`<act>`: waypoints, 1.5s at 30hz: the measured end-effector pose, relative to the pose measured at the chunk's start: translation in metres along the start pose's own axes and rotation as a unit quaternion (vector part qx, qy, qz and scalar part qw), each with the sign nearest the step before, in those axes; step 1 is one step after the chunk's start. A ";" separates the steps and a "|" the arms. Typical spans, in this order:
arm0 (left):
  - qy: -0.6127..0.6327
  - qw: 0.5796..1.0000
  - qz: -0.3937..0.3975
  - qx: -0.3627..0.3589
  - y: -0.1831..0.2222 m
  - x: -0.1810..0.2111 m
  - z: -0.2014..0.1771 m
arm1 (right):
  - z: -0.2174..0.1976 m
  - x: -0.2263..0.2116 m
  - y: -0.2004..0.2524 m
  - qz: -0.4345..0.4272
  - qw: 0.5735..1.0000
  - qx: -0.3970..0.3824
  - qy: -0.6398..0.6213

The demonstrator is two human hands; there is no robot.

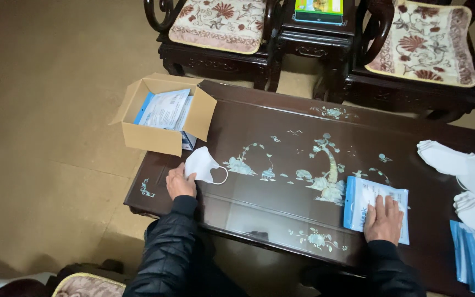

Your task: Packing individual face masks into blue packets at a table.

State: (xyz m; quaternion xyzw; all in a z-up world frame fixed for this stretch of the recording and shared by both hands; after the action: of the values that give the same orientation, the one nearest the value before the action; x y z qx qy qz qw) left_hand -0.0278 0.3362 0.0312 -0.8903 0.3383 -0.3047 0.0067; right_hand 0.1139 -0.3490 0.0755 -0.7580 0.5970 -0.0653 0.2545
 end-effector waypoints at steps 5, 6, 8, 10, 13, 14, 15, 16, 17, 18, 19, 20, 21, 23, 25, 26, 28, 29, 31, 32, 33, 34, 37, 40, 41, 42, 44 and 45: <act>0.058 0.998 0.033 0.018 0.008 0.012 -0.008 | 0.005 0.003 -0.001 0.029 0.999 -0.032 -0.010; 0.074 0.995 0.062 0.040 0.012 0.017 -0.010 | 0.008 0.007 0.000 0.041 0.998 -0.045 -0.017; 0.132 0.980 0.138 0.063 0.028 0.077 -0.051 | 0.009 0.011 0.000 0.031 0.999 -0.030 -0.013; 0.187 0.956 0.208 0.085 0.053 0.129 -0.075 | 0.015 0.010 0.005 0.018 1.000 -0.019 -0.010; 0.314 0.947 0.074 -0.014 0.089 0.163 -0.029 | 0.022 0.026 0.007 0.080 0.993 -0.073 0.055; 0.383 0.916 -0.004 -0.121 0.106 0.166 0.017 | 0.018 0.026 0.008 0.079 0.993 -0.075 0.039; 0.444 0.865 -0.077 -0.221 0.120 0.175 0.061 | 0.019 0.021 0.002 0.078 0.994 -0.072 0.020; 0.447 0.864 -0.076 -0.219 0.130 0.185 0.073 | 0.019 0.020 0.000 0.075 0.995 -0.069 0.021; 0.522 0.794 -0.177 -0.257 0.148 0.186 0.098 | 0.016 0.019 0.002 0.076 0.996 -0.053 0.013; 0.585 0.707 -0.273 -0.290 0.171 0.192 0.123 | 0.014 0.019 0.003 0.076 0.996 -0.037 0.006; 0.585 0.706 -0.273 -0.291 0.173 0.192 0.131 | 0.003 0.013 0.002 0.078 0.996 -0.037 0.007; 0.585 0.699 -0.273 -0.307 0.177 0.195 0.141 | -0.009 0.011 0.002 0.105 0.993 -0.021 -0.045; 0.585 0.693 -0.273 -0.322 0.181 0.197 0.151 | -0.020 0.009 0.001 0.131 0.987 -0.005 -0.097; 0.580 0.691 -0.261 -0.342 0.184 0.198 0.161 | -0.049 -0.023 -0.012 0.159 0.975 0.017 -0.153; 0.572 0.691 -0.252 -0.364 0.188 0.197 0.167 | -0.046 -0.042 -0.023 0.190 0.959 0.036 -0.207; 0.578 0.684 -0.250 -0.368 0.189 0.196 0.168 | -0.026 -0.045 -0.026 0.211 0.916 0.046 -0.339; 0.583 0.676 -0.245 -0.378 0.188 0.201 0.159 | -0.037 -0.094 -0.050 0.230 0.855 0.061 -0.461; 0.573 0.680 -0.241 -0.389 0.187 0.205 0.150 | -0.050 -0.140 -0.060 0.299 0.794 -0.020 -0.529; 0.563 0.683 -0.236 -0.400 0.187 0.208 0.149 | -0.006 -0.163 -0.058 0.363 0.716 -0.099 -0.588; 0.556 0.687 -0.244 -0.400 0.189 0.204 0.158 | 0.061 -0.141 -0.046 0.344 0.742 -0.168 -0.550; 0.549 0.692 -0.249 -0.397 0.188 0.202 0.167 | 0.125 -0.122 -0.029 0.321 0.763 -0.235 -0.509; 0.550 0.692 -0.247 -0.397 0.184 0.207 0.171 | 0.117 -0.142 -0.031 0.320 0.764 -0.234 -0.510; 0.520 0.708 -0.258 -0.403 0.191 0.212 0.171 | 0.129 -0.171 -0.007 0.397 0.678 -0.260 -0.562; 0.526 0.675 -0.282 -0.434 0.201 0.228 0.159 | 0.158 -0.145 0.005 0.456 0.656 -0.227 -0.556; 0.526 0.662 -0.300 -0.443 0.206 0.229 0.157 | 0.146 -0.153 0.004 0.452 0.652 -0.232 -0.563; 0.525 0.649 -0.317 -0.451 0.210 0.231 0.154 | 0.134 -0.161 0.002 0.448 0.647 -0.237 -0.570; 0.519 0.654 -0.315 -0.451 0.208 0.234 0.147 | 0.113 -0.173 -0.004 0.440 0.651 -0.252 -0.565; 0.513 0.661 -0.313 -0.449 0.208 0.233 0.142 | 0.104 -0.181 -0.006 0.432 0.653 -0.269 -0.561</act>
State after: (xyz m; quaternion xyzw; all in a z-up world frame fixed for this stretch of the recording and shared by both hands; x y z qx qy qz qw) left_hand 0.0620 0.0072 -0.0046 -0.5416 0.0848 -0.5085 -0.6640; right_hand 0.1102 -0.1460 0.0255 -0.3422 0.5917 0.6533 0.3257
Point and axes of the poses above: each hand's wrist, its own y-axis away from the middle knuckle, its own z-axis out of the palm, x = y × z, the point moved 9 cm from there along -y, towards the middle knuckle
